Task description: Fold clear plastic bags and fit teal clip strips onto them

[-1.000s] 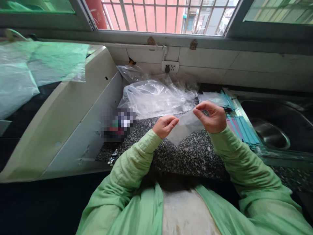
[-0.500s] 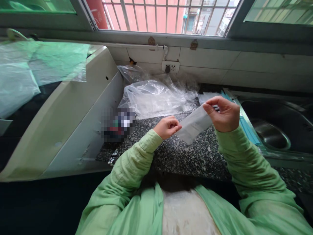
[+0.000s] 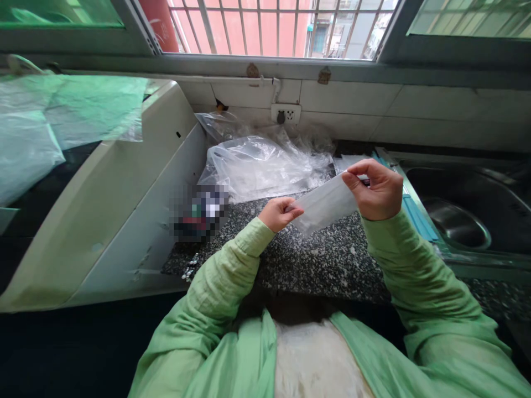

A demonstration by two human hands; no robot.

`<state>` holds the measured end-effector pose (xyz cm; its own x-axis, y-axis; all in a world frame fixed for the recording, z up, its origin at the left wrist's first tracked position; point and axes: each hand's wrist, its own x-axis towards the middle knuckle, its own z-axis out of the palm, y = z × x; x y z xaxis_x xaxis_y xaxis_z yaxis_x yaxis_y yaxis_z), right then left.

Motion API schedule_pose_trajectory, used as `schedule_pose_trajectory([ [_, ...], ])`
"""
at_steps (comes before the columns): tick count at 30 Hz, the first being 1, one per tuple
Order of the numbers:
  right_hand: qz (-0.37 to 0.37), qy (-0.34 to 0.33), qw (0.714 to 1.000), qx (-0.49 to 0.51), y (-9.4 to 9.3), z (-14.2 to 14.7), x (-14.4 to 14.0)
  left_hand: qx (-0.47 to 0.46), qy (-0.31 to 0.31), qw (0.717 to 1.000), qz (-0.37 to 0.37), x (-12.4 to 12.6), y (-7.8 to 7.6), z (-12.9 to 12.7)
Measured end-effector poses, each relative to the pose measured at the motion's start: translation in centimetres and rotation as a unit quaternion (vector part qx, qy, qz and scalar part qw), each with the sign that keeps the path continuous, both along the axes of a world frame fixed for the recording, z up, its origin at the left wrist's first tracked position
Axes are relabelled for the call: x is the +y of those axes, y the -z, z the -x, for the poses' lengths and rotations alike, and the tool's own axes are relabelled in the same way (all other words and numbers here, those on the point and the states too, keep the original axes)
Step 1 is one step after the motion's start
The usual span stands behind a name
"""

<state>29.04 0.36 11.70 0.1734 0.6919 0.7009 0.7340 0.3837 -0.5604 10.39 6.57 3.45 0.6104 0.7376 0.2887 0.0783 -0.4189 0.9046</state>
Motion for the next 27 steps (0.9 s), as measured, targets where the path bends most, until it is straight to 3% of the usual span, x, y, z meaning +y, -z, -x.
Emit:
schedule_pose_trajectory([
  [12, -0.036, 0.000, 0.999, 0.028, 0.2, -1.2, 0.3, -0.001, 0.065, 0.994, 0.083, 0.0, 0.3, -0.4],
  [21, -0.047, -0.003, 0.998, 0.034, 0.4, -1.1, 0.3, 0.005, 0.048, 0.998, 0.049, 0.1, 0.1, -0.2],
  [27, -0.065, -0.036, 0.996, 0.040, 0.2, -0.9, 0.1, -0.025, 0.035, 0.992, 0.121, 0.0, 0.5, -0.6],
])
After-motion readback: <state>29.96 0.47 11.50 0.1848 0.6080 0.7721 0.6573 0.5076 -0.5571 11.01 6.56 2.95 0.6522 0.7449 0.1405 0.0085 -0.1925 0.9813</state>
